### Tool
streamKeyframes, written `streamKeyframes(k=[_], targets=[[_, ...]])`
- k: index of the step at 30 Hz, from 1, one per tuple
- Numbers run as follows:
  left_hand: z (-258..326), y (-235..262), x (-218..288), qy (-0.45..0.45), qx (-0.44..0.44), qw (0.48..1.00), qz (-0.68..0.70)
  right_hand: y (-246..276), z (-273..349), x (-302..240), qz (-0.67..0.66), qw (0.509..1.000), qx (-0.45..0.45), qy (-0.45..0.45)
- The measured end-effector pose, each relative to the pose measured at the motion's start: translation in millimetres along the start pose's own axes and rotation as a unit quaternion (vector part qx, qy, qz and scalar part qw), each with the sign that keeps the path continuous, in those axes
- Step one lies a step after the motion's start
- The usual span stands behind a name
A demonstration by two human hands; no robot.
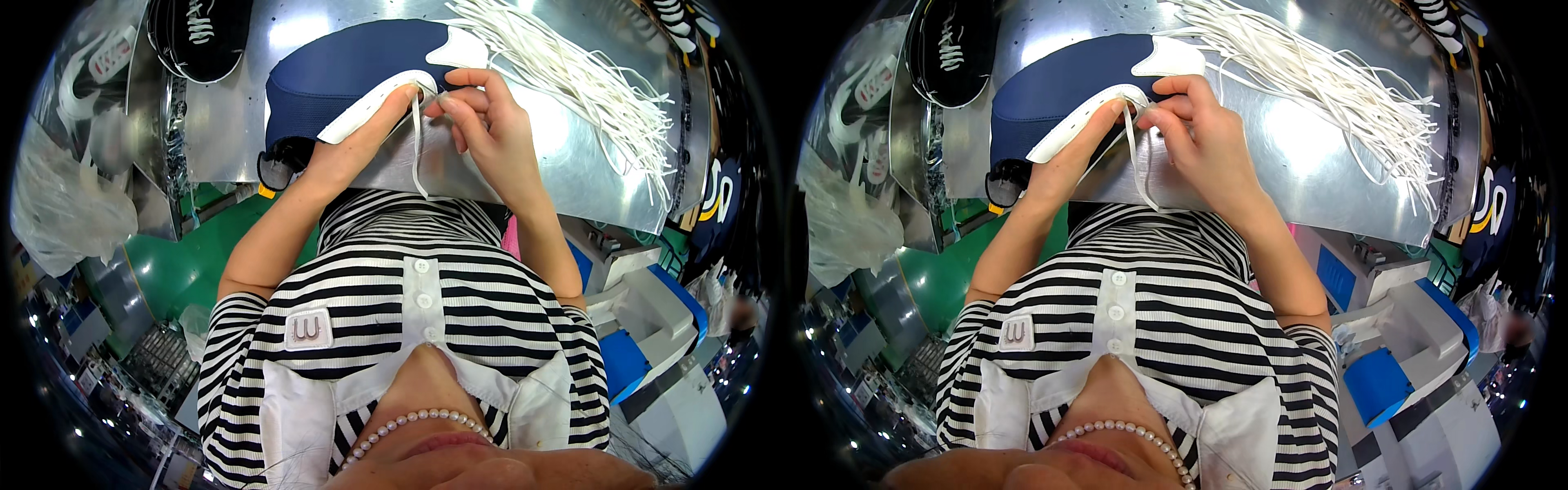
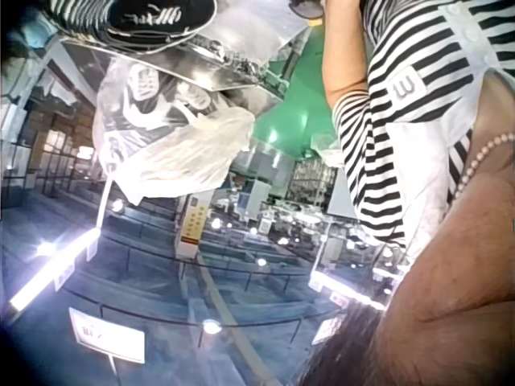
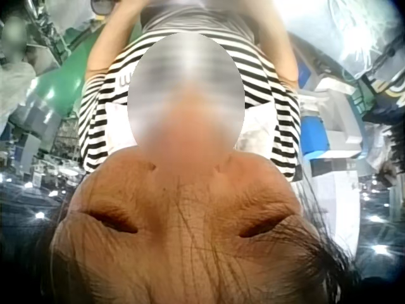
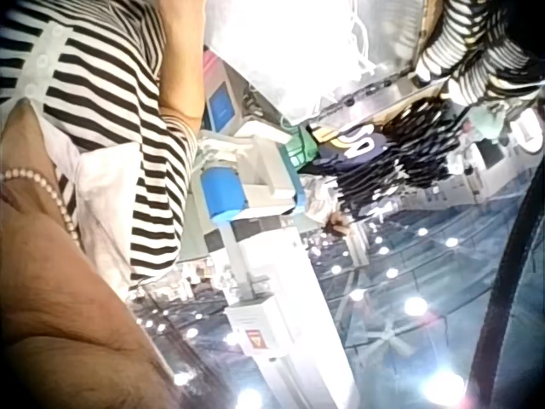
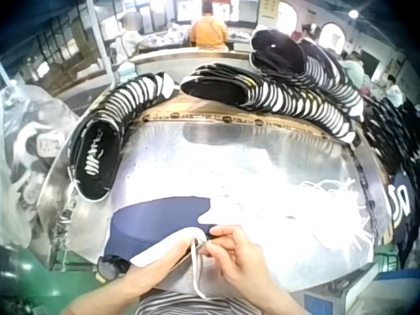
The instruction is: The person inserts white laces through the eyelets of several blue and white sneakers by hand, working on one shoe at a time on a metal workbench.
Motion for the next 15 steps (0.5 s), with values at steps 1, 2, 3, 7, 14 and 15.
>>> streamKeyframes(k=[1, 2, 3, 7, 14, 15], targets=[[0, 0, -1, -0.009, 0.000, 1.000, 0.001, 0, 1, -1, 0.012, 1.000, 0.007, 0.010], [0, 0, -2, -0.019, 0.001, 1.000, 0.003, 0, 2, -3, 0.024, 0.999, 0.013, 0.021], [0, 0, -1, -0.025, 0.002, 1.000, 0.009, 2, 4, -4, 0.024, 0.999, 0.017, 0.019], [4, -1, 1, -0.038, 0.001, 0.999, 0.024, 3, 11, -9, 0.032, 0.999, 0.013, 0.021], [18, -6, 19, -0.186, 0.021, 0.966, -0.180, -2, 16, -5, 0.074, 0.996, 0.032, 0.036], [22, -12, 40, -0.338, 0.000, 0.892, -0.300, -7, 15, -7, 0.131, 0.989, 0.051, 0.045]])
Point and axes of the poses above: each hand's wrist, its own z-axis away from the middle knuckle, its own y-axis out of the back of the hand, x = y × z, the point moved 5 cm from there along -z, towards the middle knuckle, and after that the axes turned 9 degrees about -y, right-handed, at the moved point
